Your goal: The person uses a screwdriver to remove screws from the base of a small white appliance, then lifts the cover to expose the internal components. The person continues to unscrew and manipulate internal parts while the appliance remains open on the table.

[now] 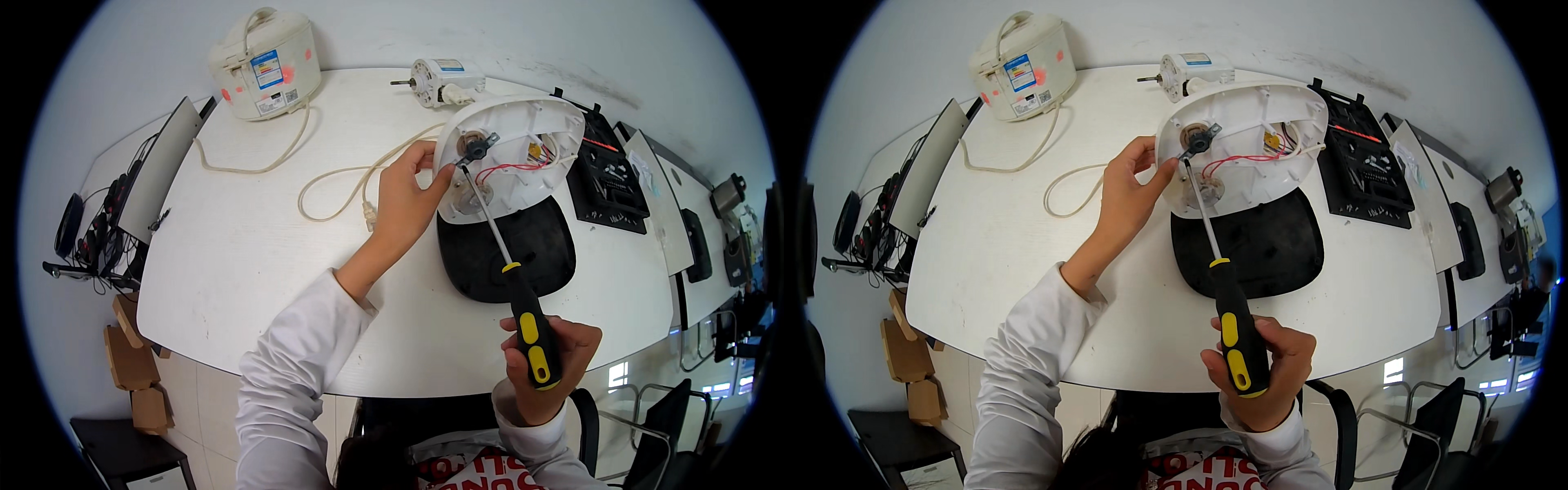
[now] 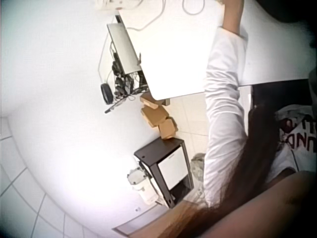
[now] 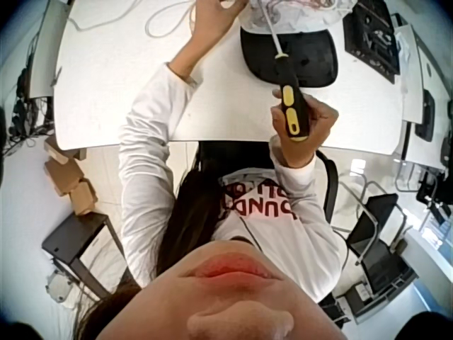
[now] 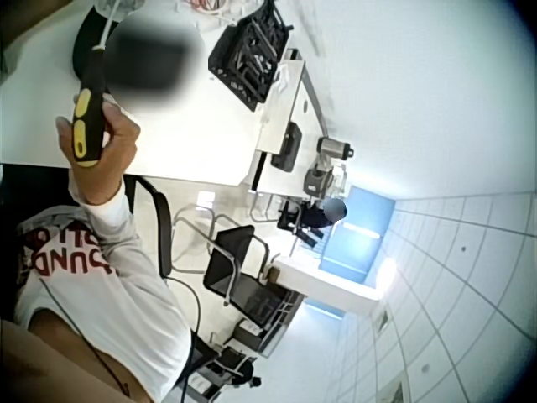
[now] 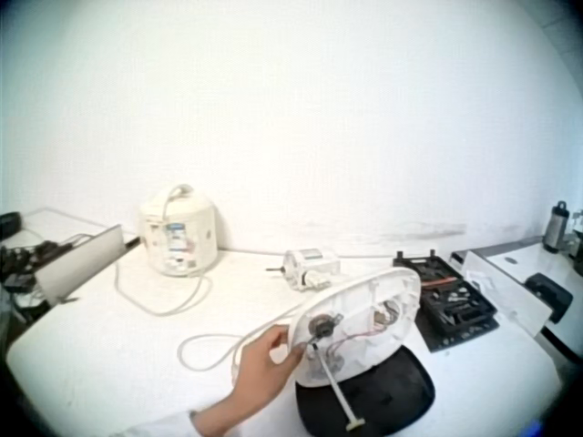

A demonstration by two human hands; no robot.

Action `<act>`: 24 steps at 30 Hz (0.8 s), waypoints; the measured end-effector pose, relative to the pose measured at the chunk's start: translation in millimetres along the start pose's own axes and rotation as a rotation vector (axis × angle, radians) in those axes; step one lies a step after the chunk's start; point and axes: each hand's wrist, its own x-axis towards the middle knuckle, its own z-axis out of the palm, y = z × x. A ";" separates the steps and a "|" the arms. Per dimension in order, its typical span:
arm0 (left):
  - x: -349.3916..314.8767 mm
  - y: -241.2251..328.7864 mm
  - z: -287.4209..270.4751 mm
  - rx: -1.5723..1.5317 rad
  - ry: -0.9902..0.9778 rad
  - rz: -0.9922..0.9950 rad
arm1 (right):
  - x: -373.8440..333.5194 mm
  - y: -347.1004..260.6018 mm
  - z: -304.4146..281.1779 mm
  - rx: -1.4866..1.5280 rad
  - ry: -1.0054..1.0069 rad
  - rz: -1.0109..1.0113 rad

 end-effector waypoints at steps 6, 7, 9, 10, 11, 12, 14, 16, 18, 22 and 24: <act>-0.6 1.8 0.0 0.010 -0.001 0.006 | -2.4 -1.6 -12.9 -0.219 0.027 -0.069; -0.5 1.2 -0.7 0.015 -0.001 0.006 | 0.5 -6.4 -14.2 -0.242 0.010 -0.085; -0.3 0.8 -0.1 0.012 -0.006 0.007 | 7.8 -19.1 -16.1 -0.322 -0.019 -0.094; -0.4 1.0 0.0 0.005 -0.007 0.006 | 8.8 -21.7 -17.3 -0.336 -0.033 -0.080; -0.3 1.8 -0.3 -0.001 -0.007 0.007 | 9.8 -24.0 -18.3 -0.350 -0.047 -0.068; -0.5 2.1 -0.6 -0.003 -0.009 0.008 | 10.2 -25.3 -19.0 -0.363 -0.062 -0.056; -0.7 1.7 -0.4 -0.008 -0.013 0.011 | 6.1 -26.6 -22.6 -0.343 -0.083 0.040; -0.7 2.9 -0.8 0.002 -0.014 0.004 | 5.9 -28.2 -23.1 -0.330 -0.120 0.090; -0.6 3.5 -0.7 0.009 -0.016 0.000 | 8.1 -30.6 -19.2 -0.320 -0.172 0.095; 0.6 3.2 -0.2 -0.001 -0.018 0.006 | 4.4 -30.1 -16.0 -0.170 -0.171 0.154; 0.1 2.4 -0.8 -0.001 -0.015 0.001 | 4.1 -28.2 -20.4 -0.223 -0.207 0.113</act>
